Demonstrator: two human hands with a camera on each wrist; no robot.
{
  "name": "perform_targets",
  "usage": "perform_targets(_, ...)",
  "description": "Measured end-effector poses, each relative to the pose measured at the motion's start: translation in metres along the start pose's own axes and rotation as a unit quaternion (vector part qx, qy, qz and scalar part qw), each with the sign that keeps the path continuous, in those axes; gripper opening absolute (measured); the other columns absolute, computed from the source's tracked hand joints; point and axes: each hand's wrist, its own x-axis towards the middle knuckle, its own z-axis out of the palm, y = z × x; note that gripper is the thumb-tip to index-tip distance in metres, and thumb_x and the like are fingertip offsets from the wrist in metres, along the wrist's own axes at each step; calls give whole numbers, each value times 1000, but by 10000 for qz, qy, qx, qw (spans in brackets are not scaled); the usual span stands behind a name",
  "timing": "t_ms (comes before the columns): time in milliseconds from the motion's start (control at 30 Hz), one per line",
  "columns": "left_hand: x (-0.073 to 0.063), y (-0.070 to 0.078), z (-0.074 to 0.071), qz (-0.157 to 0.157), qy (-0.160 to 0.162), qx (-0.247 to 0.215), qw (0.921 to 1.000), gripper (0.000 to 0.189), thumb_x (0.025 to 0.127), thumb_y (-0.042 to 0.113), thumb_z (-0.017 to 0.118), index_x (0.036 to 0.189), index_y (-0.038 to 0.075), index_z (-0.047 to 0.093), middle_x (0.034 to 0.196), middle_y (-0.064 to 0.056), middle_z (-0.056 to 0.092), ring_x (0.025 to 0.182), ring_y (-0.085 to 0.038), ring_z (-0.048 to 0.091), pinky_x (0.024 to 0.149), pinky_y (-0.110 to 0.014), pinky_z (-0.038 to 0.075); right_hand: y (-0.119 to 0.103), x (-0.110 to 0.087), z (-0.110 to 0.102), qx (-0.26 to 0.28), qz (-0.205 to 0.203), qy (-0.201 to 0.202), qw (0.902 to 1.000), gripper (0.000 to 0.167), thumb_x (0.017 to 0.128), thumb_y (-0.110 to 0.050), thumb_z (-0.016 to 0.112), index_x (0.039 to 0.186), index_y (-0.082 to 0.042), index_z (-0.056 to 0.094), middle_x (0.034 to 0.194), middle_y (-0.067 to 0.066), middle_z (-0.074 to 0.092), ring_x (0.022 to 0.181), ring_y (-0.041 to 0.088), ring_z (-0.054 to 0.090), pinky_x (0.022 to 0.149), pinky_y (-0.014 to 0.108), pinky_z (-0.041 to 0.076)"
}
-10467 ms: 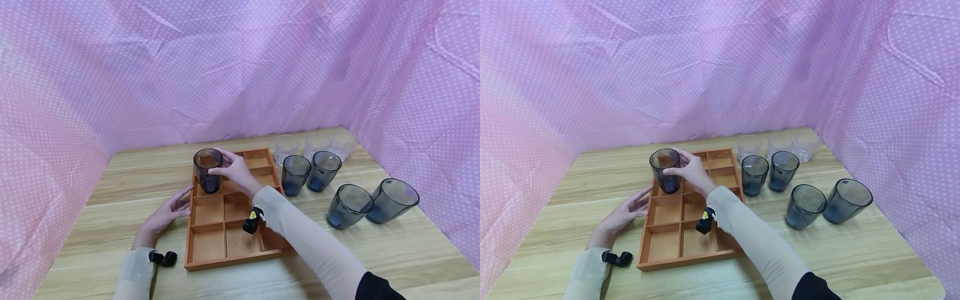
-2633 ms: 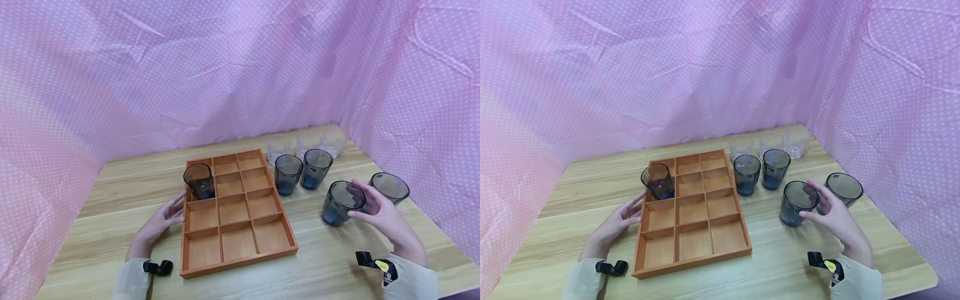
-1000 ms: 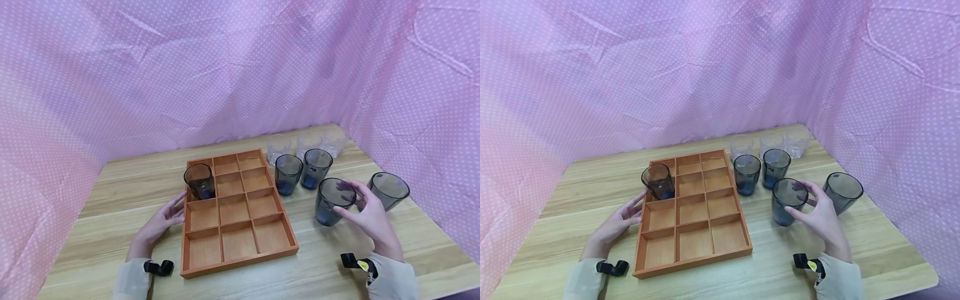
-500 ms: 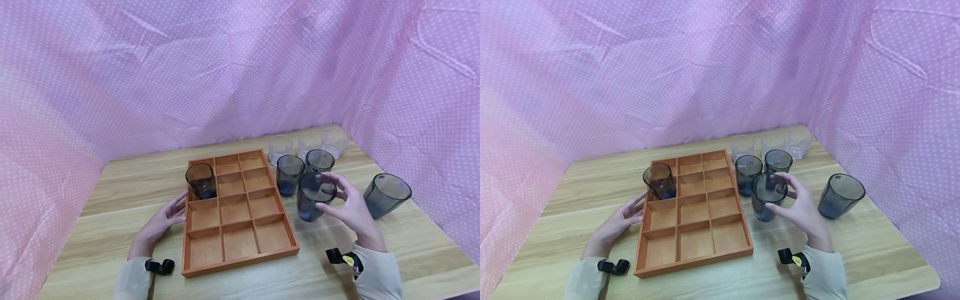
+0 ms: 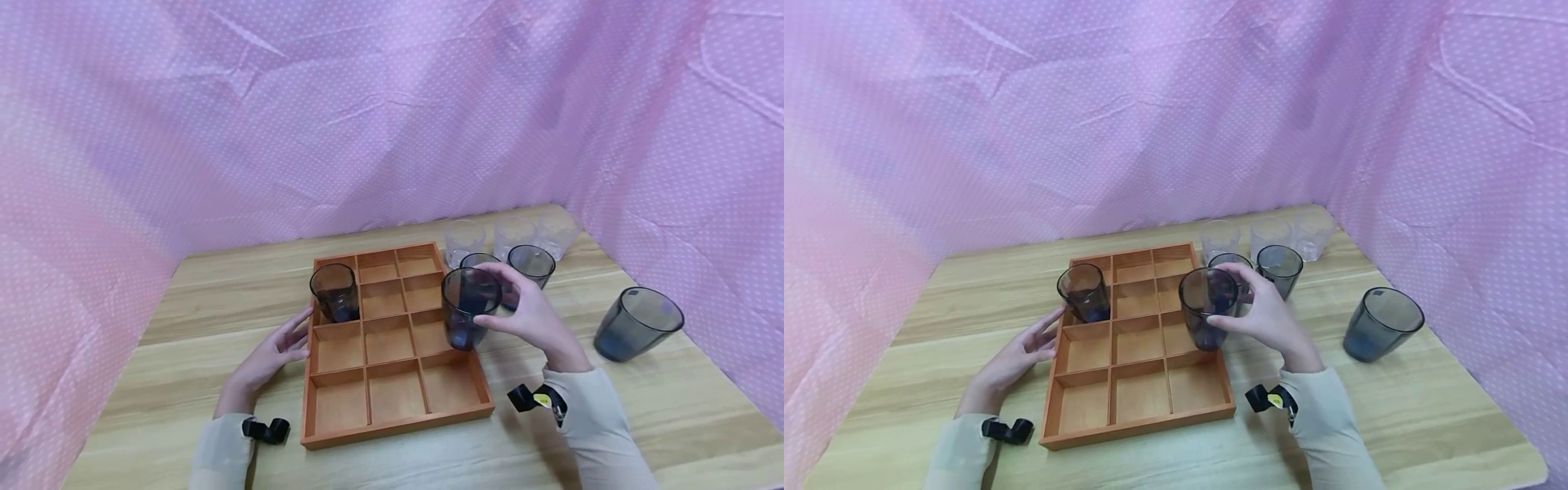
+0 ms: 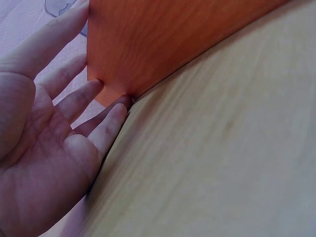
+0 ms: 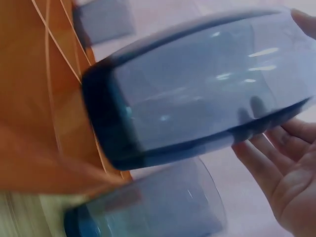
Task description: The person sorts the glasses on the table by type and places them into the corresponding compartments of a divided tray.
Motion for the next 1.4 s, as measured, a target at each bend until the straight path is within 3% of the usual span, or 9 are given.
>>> perform_targets(133,1,1,0,-79,13,50,10000,78,94,11,61,157,16,14,162,-21,9,146,-46,15,105,-15,34,-3,15,11,467,95,-206,9987,67,73,4,78,133,3,49,128,19,56,101,-1,60,86,13,49)
perform_targets(233,0,1,0,-145,37,99,9998,78,95,12,61,157,18,15,162,-20,10,146,-45,16,111,-27,30,-5,25,20,654,219,-245,9973,68,74,3,78,135,1,49,131,20,56,105,4,60,87,14,48)
perform_targets(300,0,1,0,-157,46,121,9998,77,95,12,61,157,18,15,162,-20,10,146,-45,16,111,-28,30,-6,32,27,852,298,-277,9955,68,75,3,78,136,0,48,134,20,55,110,9,60,90,15,49)
perform_targets(467,-1,1,0,-163,48,122,9998,77,95,12,60,157,18,15,162,-21,11,146,-45,17,107,-17,32,-7,48,43,1299,338,-338,9904,69,74,4,78,136,-2,49,135,18,57,115,18,61,94,23,51)
perform_targets(767,-1,2,0,-123,11,4,9999,78,95,12,61,157,17,14,161,-24,11,146,-45,16,99,-7,33,-6,71,67,1377,541,-323,9885,65,74,-1,81,133,-8,55,134,11,59,125,25,55,103,41,47)
perform_targets(1400,-2,2,1,-39,31,-28,10000,78,94,10,61,157,14,14,160,-26,12,145,-46,16,99,-7,35,0,101,104,1236,1081,-408,9856,67,75,-12,83,134,-12,54,134,7,58,130,23,51,110,41,40)
